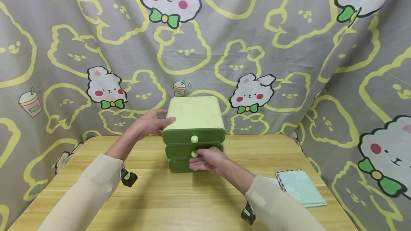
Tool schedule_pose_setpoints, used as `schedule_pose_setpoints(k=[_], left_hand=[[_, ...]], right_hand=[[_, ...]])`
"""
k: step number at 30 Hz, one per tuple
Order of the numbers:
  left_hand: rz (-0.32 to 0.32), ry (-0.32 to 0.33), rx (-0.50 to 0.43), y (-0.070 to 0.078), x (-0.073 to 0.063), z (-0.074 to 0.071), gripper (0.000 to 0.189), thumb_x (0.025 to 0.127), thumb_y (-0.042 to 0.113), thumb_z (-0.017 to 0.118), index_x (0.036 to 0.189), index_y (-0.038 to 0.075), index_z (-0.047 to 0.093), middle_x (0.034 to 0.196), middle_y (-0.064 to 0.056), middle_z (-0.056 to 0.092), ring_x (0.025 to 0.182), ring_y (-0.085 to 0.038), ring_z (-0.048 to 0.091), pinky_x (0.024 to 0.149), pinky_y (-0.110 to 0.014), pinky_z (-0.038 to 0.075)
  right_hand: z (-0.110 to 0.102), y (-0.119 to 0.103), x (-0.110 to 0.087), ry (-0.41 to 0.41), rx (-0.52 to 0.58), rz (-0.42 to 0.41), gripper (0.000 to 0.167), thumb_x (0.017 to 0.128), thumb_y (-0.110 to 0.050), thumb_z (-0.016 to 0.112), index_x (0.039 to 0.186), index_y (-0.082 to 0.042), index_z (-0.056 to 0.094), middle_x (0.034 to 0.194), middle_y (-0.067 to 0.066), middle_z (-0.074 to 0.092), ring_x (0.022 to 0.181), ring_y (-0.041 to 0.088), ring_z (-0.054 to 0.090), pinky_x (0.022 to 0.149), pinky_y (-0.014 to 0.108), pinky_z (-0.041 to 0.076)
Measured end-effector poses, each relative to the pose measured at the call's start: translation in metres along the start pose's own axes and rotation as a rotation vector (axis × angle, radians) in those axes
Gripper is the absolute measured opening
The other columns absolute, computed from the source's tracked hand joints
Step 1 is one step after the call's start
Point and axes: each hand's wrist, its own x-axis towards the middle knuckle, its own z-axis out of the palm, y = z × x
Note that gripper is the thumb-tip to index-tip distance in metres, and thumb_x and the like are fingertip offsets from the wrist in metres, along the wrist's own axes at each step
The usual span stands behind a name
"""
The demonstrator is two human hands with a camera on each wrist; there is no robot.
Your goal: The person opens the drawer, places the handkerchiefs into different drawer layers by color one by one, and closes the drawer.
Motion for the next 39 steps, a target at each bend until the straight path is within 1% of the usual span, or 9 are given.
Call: schedule_pose_setpoints(k=[6,14,19,23,27,31,34,39], left_hand=[[0.002,-0.003,0.005,0.001,-0.001,0.0,0.085,0.096,0.054,0.064,0.159,0.007,0.031,0.15,-0.021,0.051,0.1,-0.026,0.071,0.106,-0.051,0.05],[0.006,-0.006,-0.032,0.001,0.0,0.001,0.085,0.096,0.05,0.066,0.159,0.006,0.03,0.151,-0.022,0.05,0.09,-0.023,0.073,0.102,-0.048,0.053],[0.014,-0.007,-0.038,0.002,0.001,0.002,0.085,0.096,0.049,0.067,0.159,0.005,0.03,0.15,-0.022,0.05,0.086,-0.022,0.073,0.098,-0.045,0.055],[0.018,-0.012,-0.017,0.002,0.0,0.001,0.085,0.097,0.051,0.065,0.159,0.005,0.029,0.153,-0.022,0.047,0.085,-0.021,0.073,0.103,-0.048,0.052],[0.03,-0.009,0.01,0.002,0.0,0.001,0.085,0.098,0.053,0.062,0.159,0.005,0.029,0.154,-0.022,0.046,0.085,-0.021,0.074,0.109,-0.05,0.048],[0.044,-0.003,0.026,0.002,-0.001,0.001,0.084,0.098,0.054,0.06,0.159,0.006,0.029,0.152,-0.022,0.048,0.084,-0.021,0.074,0.109,-0.051,0.047],[0.044,-0.003,0.03,0.002,-0.003,0.001,0.083,0.099,0.054,0.059,0.16,0.005,0.028,0.148,-0.022,0.052,0.084,-0.021,0.074,0.108,-0.052,0.048],[0.038,-0.003,0.025,0.002,-0.005,0.0,0.083,0.099,0.054,0.058,0.16,0.006,0.028,0.141,-0.021,0.058,0.084,-0.023,0.074,0.104,-0.05,0.05]], right_hand=[[0.0,0.001,0.0,0.025,0.0,-0.007,0.035,0.105,-0.009,0.047,0.125,0.021,0.052,0.132,0.044,0.053,0.125,0.05,0.058,0.101,0.045,0.055],[-0.002,0.001,-0.002,0.024,-0.002,-0.012,0.035,0.105,-0.006,0.046,0.128,0.02,0.05,0.131,0.045,0.053,0.124,0.051,0.058,0.101,0.046,0.055],[-0.003,0.001,-0.006,0.027,-0.015,-0.017,0.034,0.104,-0.005,0.047,0.127,0.02,0.051,0.127,0.043,0.057,0.121,0.051,0.06,0.098,0.045,0.057],[-0.002,0.002,-0.011,0.021,-0.029,-0.017,0.034,0.104,-0.005,0.048,0.126,0.02,0.052,0.125,0.041,0.059,0.121,0.05,0.061,0.097,0.044,0.057],[-0.002,0.003,-0.016,0.008,-0.05,-0.02,0.035,0.104,-0.007,0.049,0.128,0.02,0.052,0.126,0.042,0.058,0.12,0.049,0.062,0.097,0.043,0.058],[-0.001,0.006,-0.021,0.004,-0.071,-0.024,0.036,0.104,-0.007,0.049,0.13,0.019,0.051,0.125,0.041,0.059,0.11,0.043,0.069,0.095,0.042,0.059],[0.001,0.01,-0.025,0.0,-0.081,-0.026,0.037,0.104,-0.008,0.051,0.129,0.018,0.051,0.121,0.04,0.062,0.104,0.038,0.072,0.094,0.043,0.059],[0.004,0.014,-0.032,-0.009,-0.087,-0.037,0.037,0.103,-0.008,0.053,0.129,0.018,0.052,0.118,0.037,0.064,0.102,0.036,0.073,0.092,0.043,0.06]])
